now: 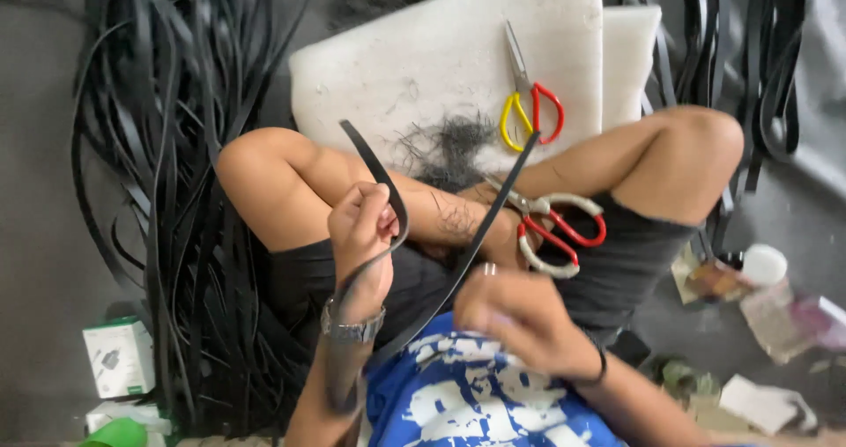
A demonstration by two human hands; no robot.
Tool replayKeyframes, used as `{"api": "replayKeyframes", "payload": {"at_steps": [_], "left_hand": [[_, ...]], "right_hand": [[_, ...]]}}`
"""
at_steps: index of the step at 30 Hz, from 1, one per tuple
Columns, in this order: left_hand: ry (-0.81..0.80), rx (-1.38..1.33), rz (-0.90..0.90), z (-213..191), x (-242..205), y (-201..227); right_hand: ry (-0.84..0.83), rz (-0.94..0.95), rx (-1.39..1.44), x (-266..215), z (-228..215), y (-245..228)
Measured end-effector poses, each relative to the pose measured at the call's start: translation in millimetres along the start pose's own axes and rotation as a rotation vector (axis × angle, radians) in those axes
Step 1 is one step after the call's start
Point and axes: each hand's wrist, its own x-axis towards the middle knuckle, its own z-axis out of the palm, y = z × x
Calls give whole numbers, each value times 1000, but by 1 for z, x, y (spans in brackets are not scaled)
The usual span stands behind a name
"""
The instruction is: Trimming the edges of a long black leather or rubber strip using scissors while sitting on a foam pad.
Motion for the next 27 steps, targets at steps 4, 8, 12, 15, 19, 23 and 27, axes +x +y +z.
{"api": "replayKeyframes", "payload": {"at_steps": [4, 8, 12, 15, 19, 23, 27], "left_hand": [[-118, 303, 336, 13, -31, 32], [-95, 438, 406, 14, -37, 24], [-113, 526, 440, 21, -43, 21], [-103, 552, 432, 25, -46, 22], [-130, 510, 372, 24, -40, 13], [-166, 411, 282, 29, -42, 5], [-204, 256, 191, 35, -43, 11]], "right_hand": [[266, 103, 34, 5, -17, 40], [232, 247, -33, 12, -13, 33], [196, 375, -69, 16, -11, 36], [203, 418, 9, 20, -6, 32], [237, 405, 28, 19, 0, 35], [252, 416, 64, 16, 3, 29], [271, 317, 106, 18, 7, 28]]}}
